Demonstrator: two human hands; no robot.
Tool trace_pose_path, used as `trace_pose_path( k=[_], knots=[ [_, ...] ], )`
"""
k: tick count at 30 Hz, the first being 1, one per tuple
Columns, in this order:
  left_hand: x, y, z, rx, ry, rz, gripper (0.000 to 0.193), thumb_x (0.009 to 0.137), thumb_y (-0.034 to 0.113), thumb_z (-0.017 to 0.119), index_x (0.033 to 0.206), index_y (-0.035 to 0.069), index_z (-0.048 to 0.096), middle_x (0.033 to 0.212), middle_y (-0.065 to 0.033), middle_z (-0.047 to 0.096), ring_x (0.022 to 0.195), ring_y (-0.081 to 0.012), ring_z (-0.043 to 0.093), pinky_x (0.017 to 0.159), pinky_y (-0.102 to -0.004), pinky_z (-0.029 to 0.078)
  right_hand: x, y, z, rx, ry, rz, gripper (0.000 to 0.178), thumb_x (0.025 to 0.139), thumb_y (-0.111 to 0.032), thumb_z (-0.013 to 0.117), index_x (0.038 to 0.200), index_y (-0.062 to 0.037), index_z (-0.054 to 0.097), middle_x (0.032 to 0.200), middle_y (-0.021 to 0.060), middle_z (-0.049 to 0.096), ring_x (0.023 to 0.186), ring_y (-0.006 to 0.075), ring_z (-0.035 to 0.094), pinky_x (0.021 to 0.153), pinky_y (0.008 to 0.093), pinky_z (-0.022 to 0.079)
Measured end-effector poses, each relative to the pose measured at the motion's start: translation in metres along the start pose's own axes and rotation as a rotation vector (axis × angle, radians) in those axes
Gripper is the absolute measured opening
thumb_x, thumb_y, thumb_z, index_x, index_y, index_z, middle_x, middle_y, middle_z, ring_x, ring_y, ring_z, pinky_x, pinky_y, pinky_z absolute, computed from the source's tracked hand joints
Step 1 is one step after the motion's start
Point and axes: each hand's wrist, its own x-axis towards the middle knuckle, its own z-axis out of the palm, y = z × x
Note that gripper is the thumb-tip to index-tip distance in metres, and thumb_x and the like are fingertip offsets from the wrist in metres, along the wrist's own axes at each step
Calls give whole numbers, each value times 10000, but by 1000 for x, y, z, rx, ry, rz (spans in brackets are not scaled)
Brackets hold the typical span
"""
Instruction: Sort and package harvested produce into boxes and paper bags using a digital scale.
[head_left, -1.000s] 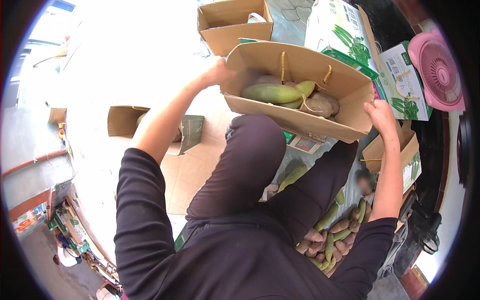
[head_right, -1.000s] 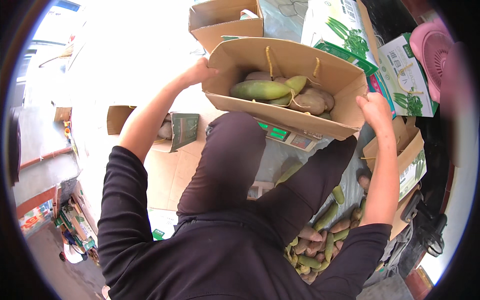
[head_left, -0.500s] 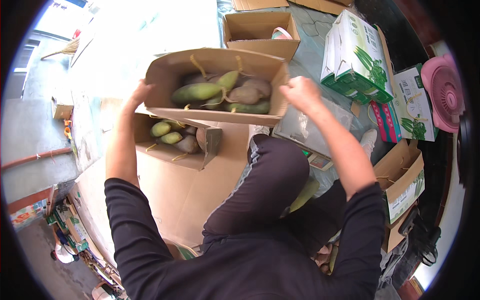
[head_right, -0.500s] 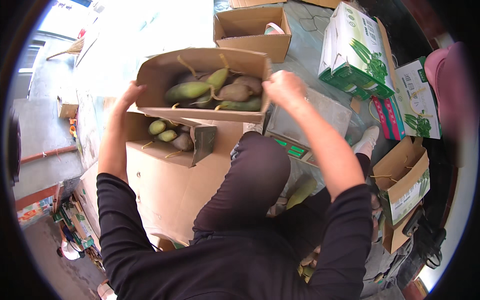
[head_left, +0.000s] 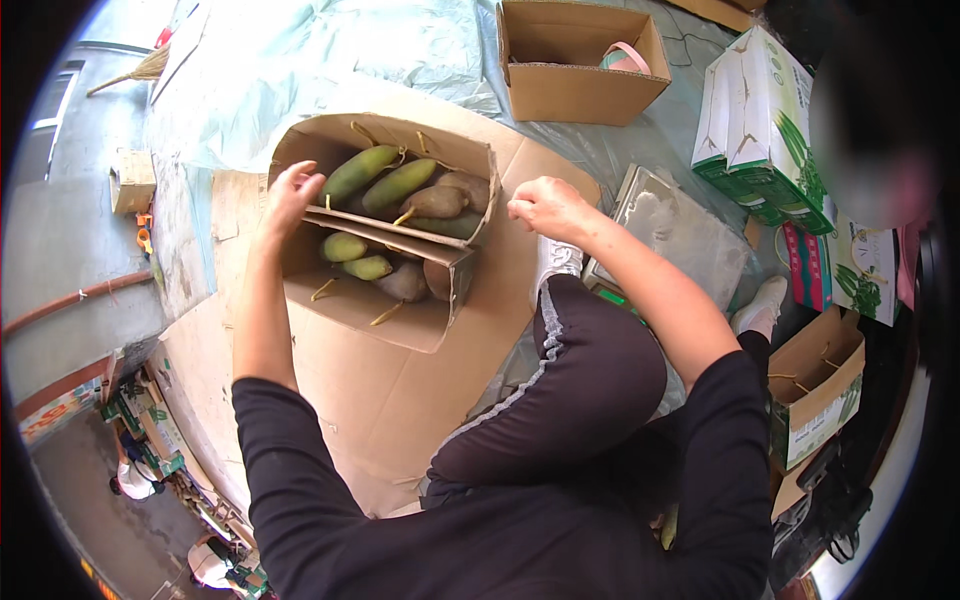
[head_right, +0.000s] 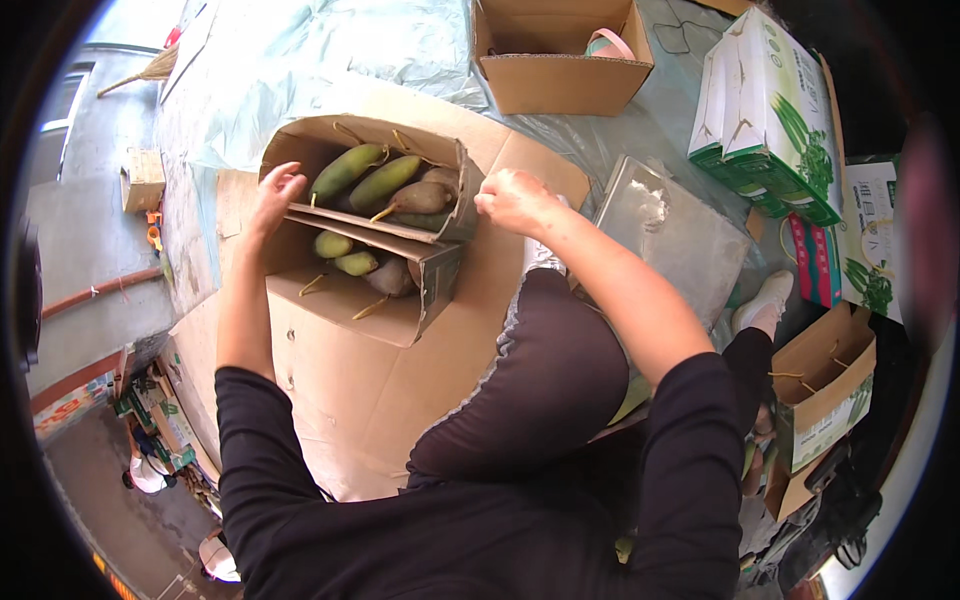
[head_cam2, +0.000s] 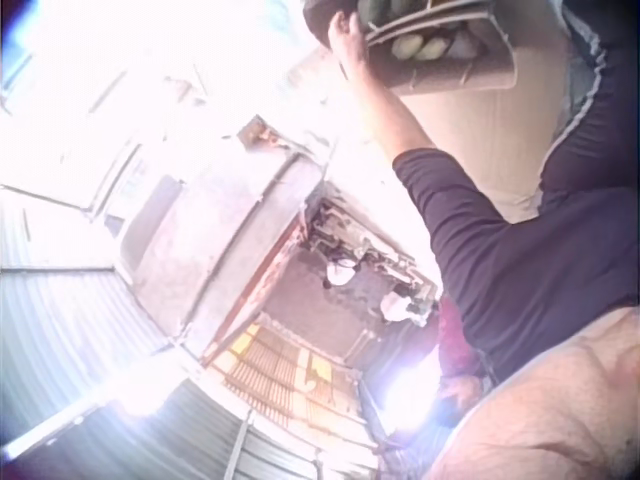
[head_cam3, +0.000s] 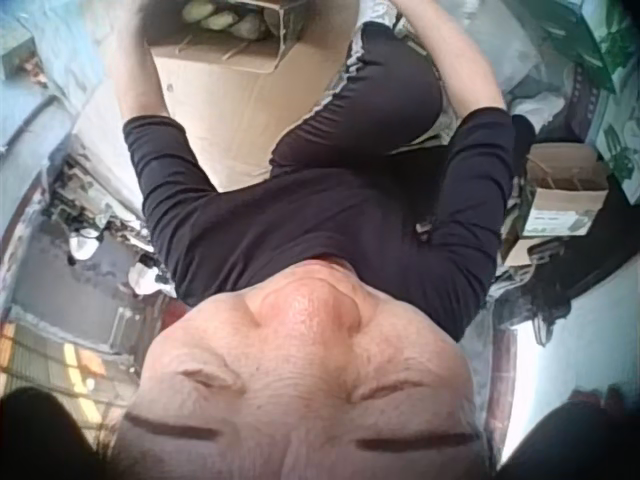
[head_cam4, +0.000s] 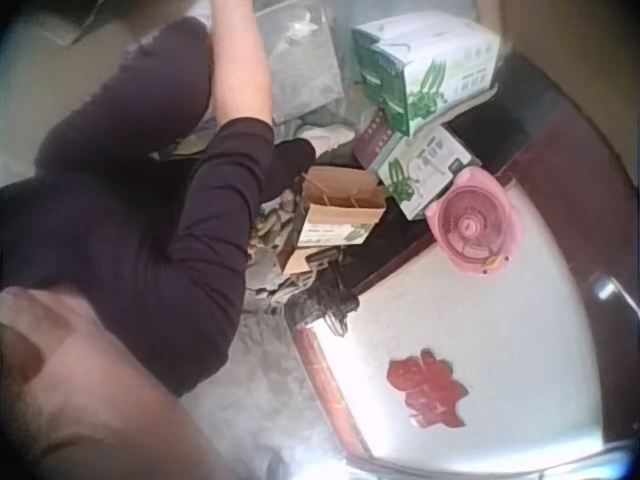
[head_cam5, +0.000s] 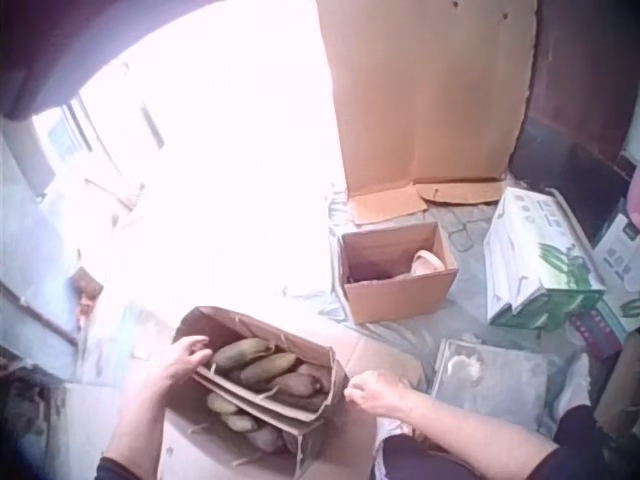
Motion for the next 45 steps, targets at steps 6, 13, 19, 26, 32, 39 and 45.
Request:
trace_pose_path(
  k=[6, 13, 19, 26, 32, 39, 45],
  knots=[
    [-72, 71, 9, 732, -328, 204, 670, 639, 251, 794, 1253, 198, 531, 1230, -57, 552, 1269, -254, 391, 1093, -441, 254, -29, 19, -29, 69, -74, -30, 243, 788, -270, 565, 872, -74, 682, 784, 115, 670, 805, 248, 645, 770, 363, 486],
    [-29, -12, -6, 1106, -203, 163, 160, 817, 146, 577, 940, 183, 671, 911, -57, 637, 966, -251, 596, 940, -419, 409, -18, -105, -25, -457, -153, -191, 385, 731, -342, 702, 956, -31, 667, 886, 149, 671, 904, 273, 642, 782, 382, 489],
    [-26, -5, 16, 1030, -113, 255, 192, 815, 160, 546, 857, 192, 731, 836, -102, 636, 862, -285, 628, 767, -402, 505, 18, -99, 82, -570, -19, -61, 292, 707, -283, 722, 932, -98, 702, 967, 75, 688, 946, 221, 649, 793, 378, 473],
    [-82, -6, -2, 1063, -128, 305, 187, 791, 96, 550, 847, 169, 713, 838, -68, 637, 858, -250, 626, 751, -367, 511, 2, -90, 125, -597, 74, -127, 174, 765, -155, 601, 884, -102, 717, 901, 71, 701, 888, 210, 673, 734, 332, 527],
    [-159, -41, -10, 1054, -225, 265, 182, 829, 133, 528, 876, 178, 698, 838, -73, 622, 841, -255, 621, 727, -378, 509, -31, -106, 166, -682, -97, -179, 200, 802, -155, 592, 957, -123, 713, 985, 44, 693, 934, 207, 661, 721, 342, 529],
    [-305, -107, -31, 1031, -398, 202, 199, 832, 133, 501, 900, 171, 683, 851, -92, 610, 846, -268, 609, 710, -387, 502, -101, -131, 275, -702, -410, -445, 244, 763, -153, 632, 982, -78, 711, 1026, 96, 682, 939, 248, 657, 739, 374, 537],
    [-393, -151, -51, 1035, -433, 143, 176, 778, 122, 524, 867, 164, 670, 860, -76, 605, 864, -265, 593, 696, -387, 488, -152, -166, 269, -531, -719, -629, 257, 679, -59, 651, 929, -18, 698, 951, 165, 678, 933, 316, 649, 749, 414, 527]
  ],
)
